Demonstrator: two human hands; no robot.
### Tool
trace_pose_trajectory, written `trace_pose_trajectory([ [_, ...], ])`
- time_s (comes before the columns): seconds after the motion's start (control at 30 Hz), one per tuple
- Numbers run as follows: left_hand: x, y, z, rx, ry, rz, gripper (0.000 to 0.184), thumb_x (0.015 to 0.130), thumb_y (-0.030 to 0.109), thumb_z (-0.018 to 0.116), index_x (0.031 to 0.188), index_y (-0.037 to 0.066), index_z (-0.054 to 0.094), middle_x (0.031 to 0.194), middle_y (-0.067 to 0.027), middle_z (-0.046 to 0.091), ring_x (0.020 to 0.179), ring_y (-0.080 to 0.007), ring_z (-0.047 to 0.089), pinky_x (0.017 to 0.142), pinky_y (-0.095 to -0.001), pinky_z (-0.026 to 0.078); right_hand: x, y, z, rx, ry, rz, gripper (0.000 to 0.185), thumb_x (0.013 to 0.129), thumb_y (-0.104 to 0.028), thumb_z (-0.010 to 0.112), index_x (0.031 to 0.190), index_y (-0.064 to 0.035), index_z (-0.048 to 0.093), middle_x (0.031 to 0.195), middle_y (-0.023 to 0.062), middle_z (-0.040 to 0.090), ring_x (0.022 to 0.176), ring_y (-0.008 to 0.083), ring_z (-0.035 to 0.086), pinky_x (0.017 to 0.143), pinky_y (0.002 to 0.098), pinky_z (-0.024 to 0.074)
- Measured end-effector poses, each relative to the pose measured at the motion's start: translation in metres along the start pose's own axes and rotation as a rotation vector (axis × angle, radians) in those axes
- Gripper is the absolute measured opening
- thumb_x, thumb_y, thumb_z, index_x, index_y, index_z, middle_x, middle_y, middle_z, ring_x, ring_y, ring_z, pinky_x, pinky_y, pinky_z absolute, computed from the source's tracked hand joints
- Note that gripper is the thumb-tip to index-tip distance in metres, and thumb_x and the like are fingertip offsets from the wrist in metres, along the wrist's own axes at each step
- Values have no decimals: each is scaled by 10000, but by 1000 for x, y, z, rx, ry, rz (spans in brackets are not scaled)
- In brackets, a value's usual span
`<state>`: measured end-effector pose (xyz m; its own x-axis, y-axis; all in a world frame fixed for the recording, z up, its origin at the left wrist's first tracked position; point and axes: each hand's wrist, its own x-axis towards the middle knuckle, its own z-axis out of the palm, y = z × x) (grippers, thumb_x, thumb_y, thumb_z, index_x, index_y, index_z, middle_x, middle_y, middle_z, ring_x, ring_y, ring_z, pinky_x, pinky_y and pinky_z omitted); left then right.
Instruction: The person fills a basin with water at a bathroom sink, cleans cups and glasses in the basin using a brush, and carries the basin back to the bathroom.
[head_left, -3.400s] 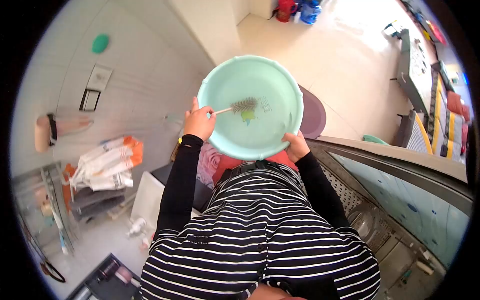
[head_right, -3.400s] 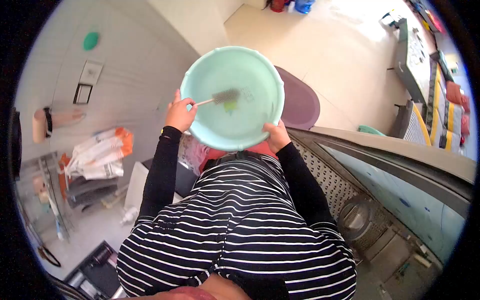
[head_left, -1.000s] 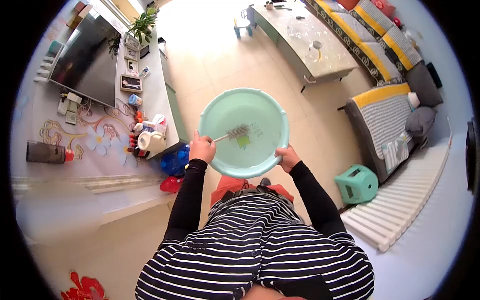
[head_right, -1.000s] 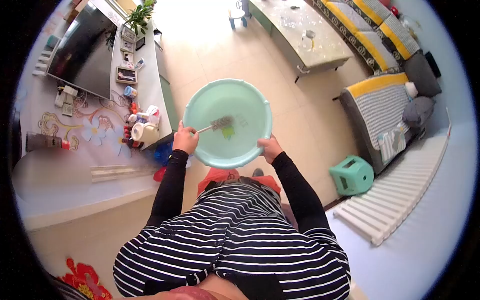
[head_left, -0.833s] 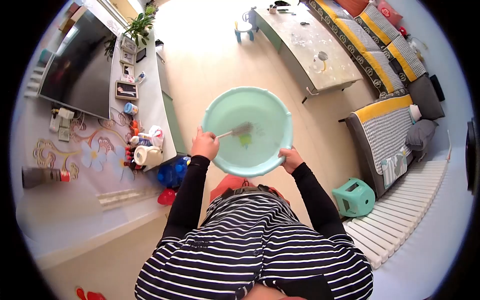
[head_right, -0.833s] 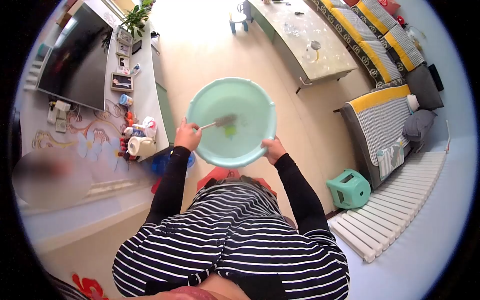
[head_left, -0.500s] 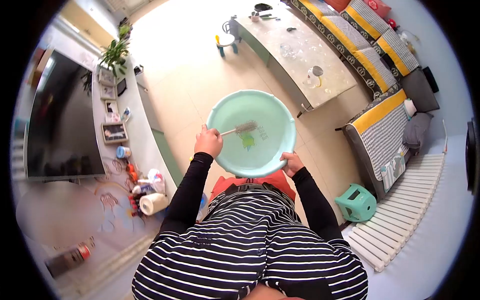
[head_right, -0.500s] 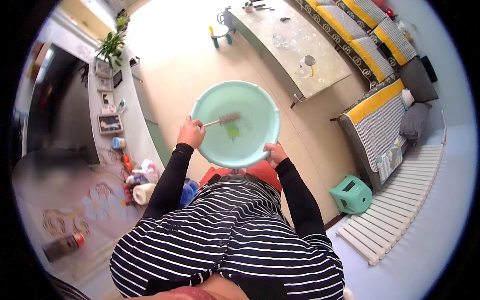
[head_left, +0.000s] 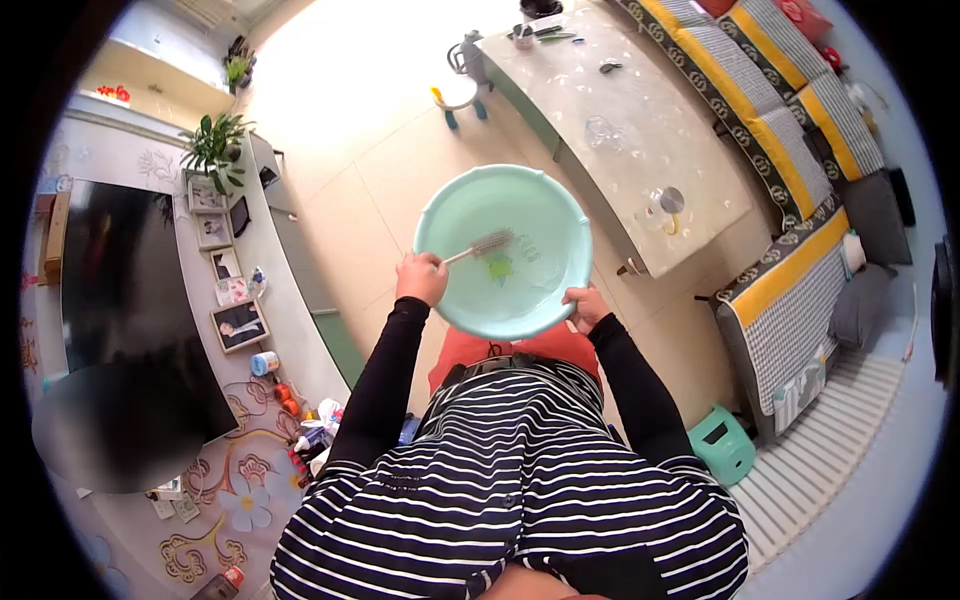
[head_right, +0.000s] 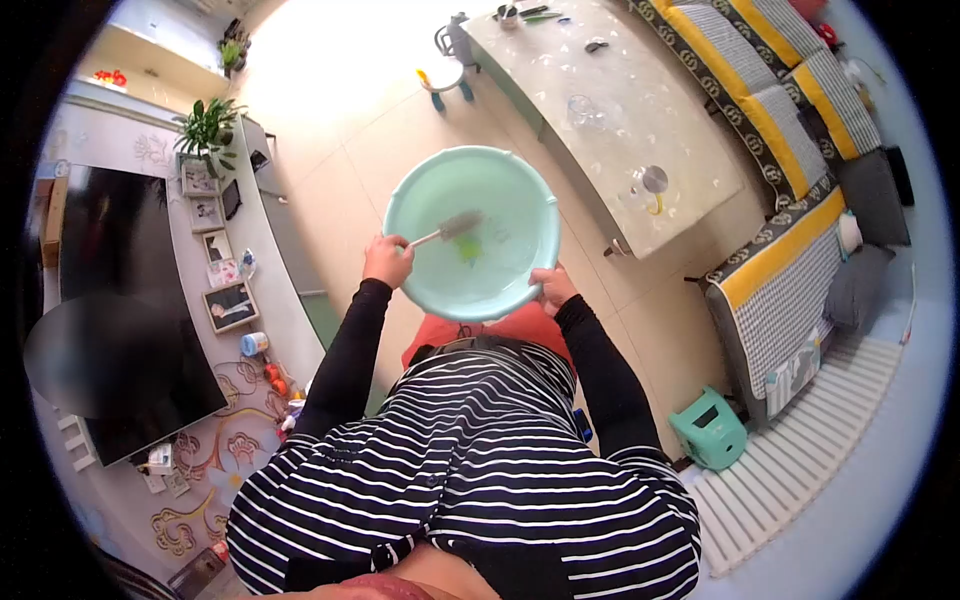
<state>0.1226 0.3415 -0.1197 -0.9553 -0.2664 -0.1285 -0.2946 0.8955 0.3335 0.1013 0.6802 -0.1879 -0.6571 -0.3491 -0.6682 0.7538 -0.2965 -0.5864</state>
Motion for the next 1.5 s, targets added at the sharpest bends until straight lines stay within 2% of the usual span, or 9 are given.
trace_pose_trajectory([
  [0.23, 121, -11, 27, -111, -34, -56, 156, 823, 245, 685, 850, 95, 720, 934, -210, 617, 976, -378, 582, 905, -472, 449, 112, -68, 9, 75, 27, 69, 600, 674, 108, 541, 1260, 11, 457, 1061, 151, 572, 959, 342, 596, 810, 482, 537],
  [0.37, 196, -26, 44, -146, -6, 27, 145, 823, 224, 690, 849, 82, 707, 963, -202, 595, 963, -388, 574, 896, -474, 451, 185, -74, 6, 124, 87, 105, 605, 673, 120, 549, 1260, 3, 467, 1052, 148, 575, 949, 314, 593, 846, 440, 517],
  [0.5, 251, -41, 69, -147, -1, -3, 137, 822, 195, 694, 876, 69, 701, 980, -210, 586, 993, -392, 563, 907, -469, 452, 252, -68, 9, 167, 190, 50, 640, 650, 134, 539, 1276, 19, 473, 1070, 130, 579, 1000, 318, 571, 903, 443, 483],
  [0.57, 276, -53, 90, -184, -15, -48, 140, 822, 185, 697, 894, 66, 703, 999, -219, 585, 1026, -389, 554, 921, -463, 451, 284, -69, 11, 158, 215, 63, 678, 639, 137, 524, 1304, 21, 462, 1153, 139, 576, 1079, 327, 556, 937, 438, 469],
  [0.87, 389, -136, 311, -287, -48, -165, 173, 837, 197, 710, 941, 59, 712, 1119, -244, 547, 1080, -375, 534, 906, -425, 475, 507, -4, -58, 158, 302, 128, 664, 655, 154, 489, 1309, 43, 455, 1205, 161, 572, 1131, 357, 558, 996, 477, 454],
  [0.97, 418, -166, 396, -378, -85, -237, 180, 835, 211, 709, 950, 73, 710, 1132, -255, 531, 1145, -401, 494, 983, -459, 427, 587, 35, -103, 173, 261, 184, 654, 658, 157, 489, 1303, 50, 456, 1185, 160, 581, 1113, 350, 569, 987, 461, 462],
  [1.1, 451, -200, 491, -435, -131, -291, 192, 843, 235, 703, 948, 75, 716, 1147, -248, 526, 1129, -386, 501, 979, -445, 430, 669, 81, -151, 129, 233, 170, 614, 675, 151, 506, 1281, 58, 471, 1124, 148, 595, 1069, 336, 576, 985, 447, 460],
  [1.27, 486, -229, 576, -446, -160, -267, 226, 843, 272, 691, 963, 83, 723, 1132, -258, 552, 1145, -377, 498, 945, -440, 461, 742, 107, -190, 89, 222, 184, 599, 689, 148, 519, 1279, 65, 453, 1177, 166, 564, 1101, 338, 555, 1003, 456, 448],
  [1.5, 502, -243, 622, -440, -213, -207, 240, 842, 278, 687, 973, 79, 719, 1096, -271, 557, 1125, -381, 500, 911, -442, 481, 785, 131, -227, 81, 179, 172, 589, 705, 151, 539, 1279, 58, 443, 1196, 148, 563, 1128, 340, 553, 1005, 466, 458],
])
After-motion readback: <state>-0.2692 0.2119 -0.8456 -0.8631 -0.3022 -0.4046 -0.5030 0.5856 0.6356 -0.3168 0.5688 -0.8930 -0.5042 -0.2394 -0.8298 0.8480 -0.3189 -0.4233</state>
